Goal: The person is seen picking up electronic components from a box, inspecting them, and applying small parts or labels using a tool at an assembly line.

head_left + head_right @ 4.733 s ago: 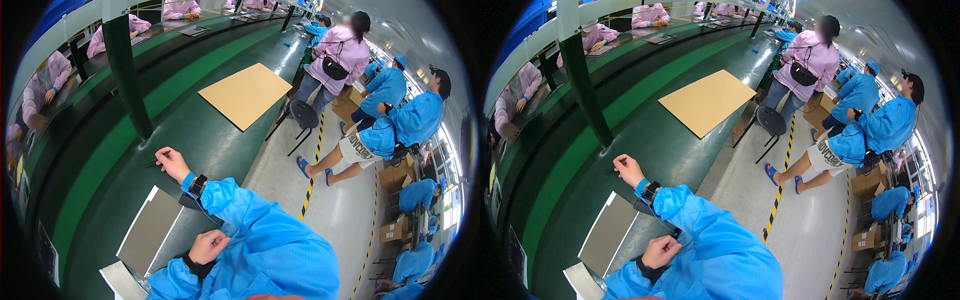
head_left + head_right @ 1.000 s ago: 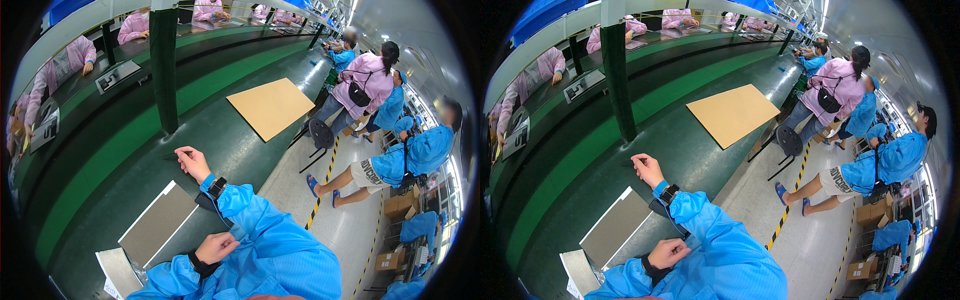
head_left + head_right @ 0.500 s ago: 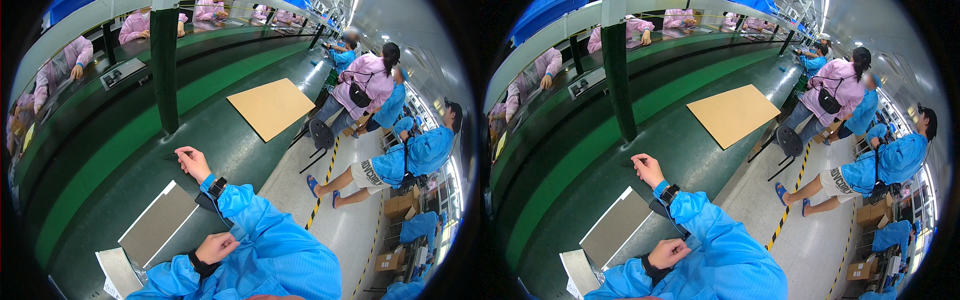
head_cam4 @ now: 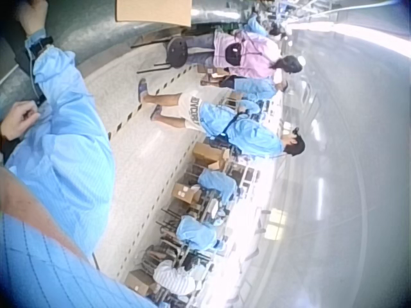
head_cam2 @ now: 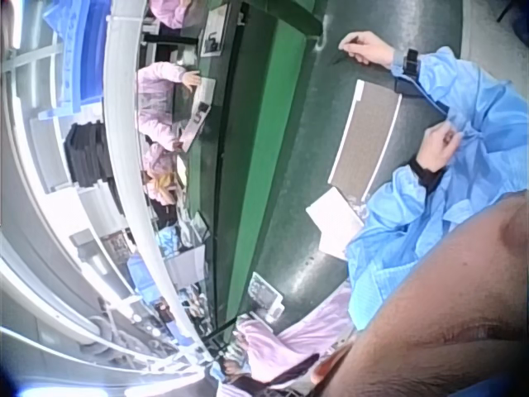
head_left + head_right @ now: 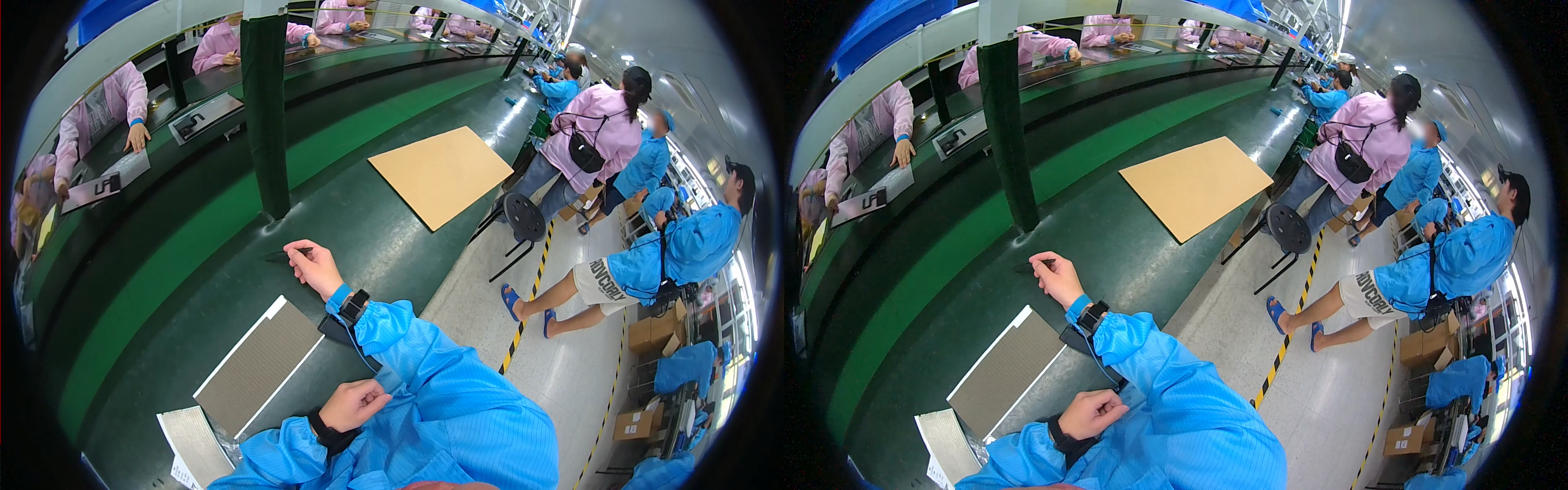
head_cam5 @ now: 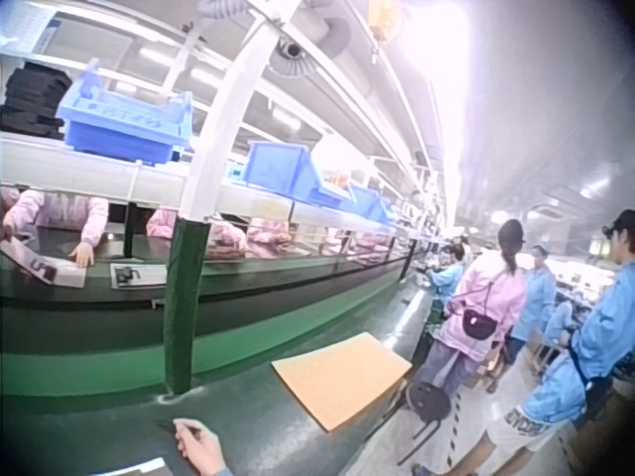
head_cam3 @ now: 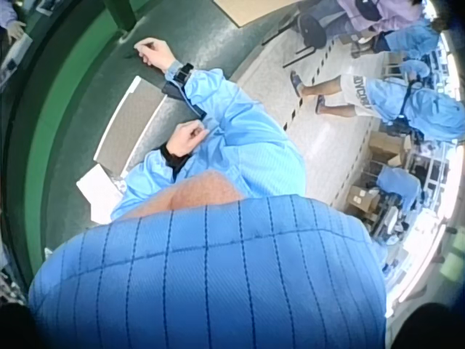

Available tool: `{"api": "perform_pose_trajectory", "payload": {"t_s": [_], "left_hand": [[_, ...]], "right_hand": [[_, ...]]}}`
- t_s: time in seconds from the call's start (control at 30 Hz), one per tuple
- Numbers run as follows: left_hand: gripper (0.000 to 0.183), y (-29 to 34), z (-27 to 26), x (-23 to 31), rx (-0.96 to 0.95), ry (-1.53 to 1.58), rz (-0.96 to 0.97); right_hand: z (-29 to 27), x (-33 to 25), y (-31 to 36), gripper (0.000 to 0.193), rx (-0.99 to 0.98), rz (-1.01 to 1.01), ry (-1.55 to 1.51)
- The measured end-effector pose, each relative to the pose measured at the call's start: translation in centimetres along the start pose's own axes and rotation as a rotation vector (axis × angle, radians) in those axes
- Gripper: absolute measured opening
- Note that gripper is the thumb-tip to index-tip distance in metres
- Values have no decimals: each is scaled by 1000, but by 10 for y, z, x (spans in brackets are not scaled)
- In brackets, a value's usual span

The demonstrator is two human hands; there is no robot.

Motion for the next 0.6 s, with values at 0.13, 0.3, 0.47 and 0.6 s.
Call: {"api": "perform_pose_trajectory", "payload": {"t_s": [0.13,0.3,0.47,0.6], "left_hand": [[15,0,0,0,3,5,-4],[15,-1,0,-1,5,-1,4],[15,-1,0,2,14,8,11],[15,-2,0,1,14,10,11]], "right_hand": [[0,-1,0,16,-13,-33,10],[-1,-1,1,17,-8,-8,10],[-2,-6,3,19,-4,20,-49],[-3,-4,2,21,-3,-3,-7]]}}
Point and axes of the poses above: each hand's wrist, its own y-axis away from the middle knuckle, its own z-axis out of the palm, x = y × z, the point moved 8 cm from there along -y, towards the middle knuckle, and after that the axes turned 15 degrees about y, right-handed, at the moved point
